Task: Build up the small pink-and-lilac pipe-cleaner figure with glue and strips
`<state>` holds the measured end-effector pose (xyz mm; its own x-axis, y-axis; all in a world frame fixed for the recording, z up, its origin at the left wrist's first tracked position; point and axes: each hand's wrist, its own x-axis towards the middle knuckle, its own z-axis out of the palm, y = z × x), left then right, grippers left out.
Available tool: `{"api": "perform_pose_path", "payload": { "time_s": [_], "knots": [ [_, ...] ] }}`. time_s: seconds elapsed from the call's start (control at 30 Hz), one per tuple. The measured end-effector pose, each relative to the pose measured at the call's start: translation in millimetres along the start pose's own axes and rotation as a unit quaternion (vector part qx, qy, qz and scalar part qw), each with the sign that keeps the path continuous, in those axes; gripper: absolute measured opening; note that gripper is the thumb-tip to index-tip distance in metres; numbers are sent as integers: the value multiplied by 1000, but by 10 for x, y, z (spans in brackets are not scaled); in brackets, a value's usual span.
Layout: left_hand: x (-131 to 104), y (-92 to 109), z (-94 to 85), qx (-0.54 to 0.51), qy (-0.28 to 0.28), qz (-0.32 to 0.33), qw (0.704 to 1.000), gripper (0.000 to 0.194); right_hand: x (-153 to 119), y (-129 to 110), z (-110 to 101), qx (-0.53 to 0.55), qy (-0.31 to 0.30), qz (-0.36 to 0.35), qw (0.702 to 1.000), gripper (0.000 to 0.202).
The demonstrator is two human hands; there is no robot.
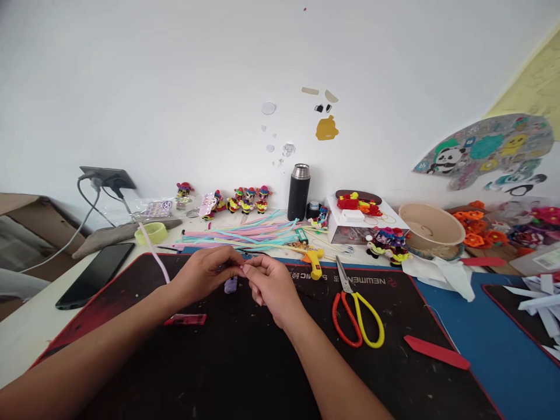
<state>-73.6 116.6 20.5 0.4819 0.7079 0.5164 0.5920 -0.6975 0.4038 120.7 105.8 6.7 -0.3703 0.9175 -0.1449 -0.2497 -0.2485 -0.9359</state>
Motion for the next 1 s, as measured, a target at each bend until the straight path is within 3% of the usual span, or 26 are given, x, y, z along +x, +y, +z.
{"api": "perform_pose_path", "payload": {
  "time_s": [0.3,0.63,1.0],
  "knots": [
    [1,3,-15,4,-9,-1,1000,11,4,8,4,5,-2,5,1000,33],
    [14,11,-66,52,-30,42,997,7,5,23,17,3,-13,8,1000,36],
    [34,9,-115,-57,-36,-23,997,7,10,13,-11,34,2,-21,999,38]
  ]
}}
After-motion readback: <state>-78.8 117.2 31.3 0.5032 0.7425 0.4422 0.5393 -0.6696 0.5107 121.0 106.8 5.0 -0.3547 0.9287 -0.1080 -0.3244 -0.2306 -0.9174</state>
